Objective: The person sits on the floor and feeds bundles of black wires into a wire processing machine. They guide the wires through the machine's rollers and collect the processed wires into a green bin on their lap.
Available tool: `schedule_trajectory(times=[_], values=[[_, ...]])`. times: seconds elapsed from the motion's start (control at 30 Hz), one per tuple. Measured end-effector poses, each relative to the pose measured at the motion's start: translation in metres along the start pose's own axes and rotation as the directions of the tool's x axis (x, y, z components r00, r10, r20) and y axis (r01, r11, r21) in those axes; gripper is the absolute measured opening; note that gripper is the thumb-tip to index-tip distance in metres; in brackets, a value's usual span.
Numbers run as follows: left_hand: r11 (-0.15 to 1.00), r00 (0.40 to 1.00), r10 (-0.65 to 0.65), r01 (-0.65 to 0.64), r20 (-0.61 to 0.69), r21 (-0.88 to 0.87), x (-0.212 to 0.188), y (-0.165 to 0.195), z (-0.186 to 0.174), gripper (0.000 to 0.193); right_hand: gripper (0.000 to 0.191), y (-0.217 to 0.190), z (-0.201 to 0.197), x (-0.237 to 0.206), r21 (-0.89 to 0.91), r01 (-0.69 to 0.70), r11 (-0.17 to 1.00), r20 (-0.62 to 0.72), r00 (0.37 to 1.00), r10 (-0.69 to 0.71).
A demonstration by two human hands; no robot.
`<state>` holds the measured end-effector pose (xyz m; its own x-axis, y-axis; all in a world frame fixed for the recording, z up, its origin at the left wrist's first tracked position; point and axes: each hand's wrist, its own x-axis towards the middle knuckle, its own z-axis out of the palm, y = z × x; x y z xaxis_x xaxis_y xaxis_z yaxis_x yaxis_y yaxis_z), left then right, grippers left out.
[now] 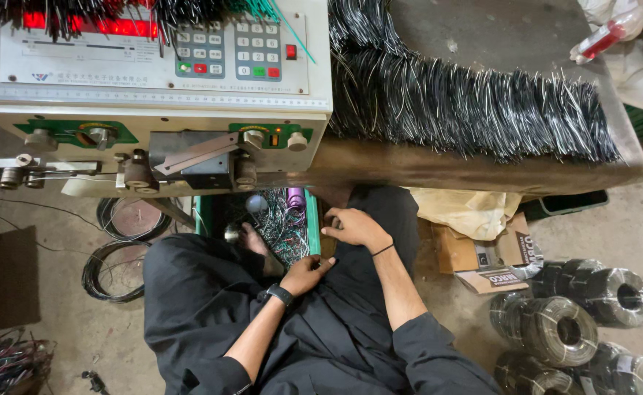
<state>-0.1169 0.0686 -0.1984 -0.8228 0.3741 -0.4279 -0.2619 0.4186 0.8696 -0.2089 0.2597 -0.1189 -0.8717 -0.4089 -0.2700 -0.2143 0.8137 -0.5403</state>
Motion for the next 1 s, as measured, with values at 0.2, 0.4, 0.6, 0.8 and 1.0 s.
schedule_trajectory(times=[0.2, 0.4, 0.6, 0.8, 1.0], values=[[1.0, 1.0, -0.016, 0.016, -0.004, 0.008, -0.003, 0.004, -0.002, 0.056, 0.049, -0.001, 0.001, 0.0, -0.011, -0.01, 1.0, -0.004, 1.0, 0.01], [1.0, 1.0, -0.005, 0.005, -0.003, -0.002, -0.003, 0.004, -0.002, 0.054, 0.049, 0.002, 0.004, 0.001, -0.005, -0.003, 1.0, -0.007, 1.0, 0.003], [1.0, 1.0, 0.009, -0.009, -0.016, -0.007, -0.003, 0.004, -0.002, 0.054, 0.049, 0.004, 0.004, 0.002, -0.01, 0.011, 1.0, -0.017, 1.0, -0.011], [1.0, 1.0, -0.011, 0.011, -0.014, -0.003, -0.004, 0.008, -0.001, 0.054, 0.05, 0.005, 0.003, 0.001, -0.012, -0.004, 1.0, -0.008, 1.0, 0.004], [0.999, 0.999, -0.035, 0.035, -0.005, -0.01, -0.005, 0.012, -0.003, 0.054, 0.05, 0.006, 0.002, 0.001, -0.014, 0.009, 1.0, -0.018, 1.0, -0.01]])
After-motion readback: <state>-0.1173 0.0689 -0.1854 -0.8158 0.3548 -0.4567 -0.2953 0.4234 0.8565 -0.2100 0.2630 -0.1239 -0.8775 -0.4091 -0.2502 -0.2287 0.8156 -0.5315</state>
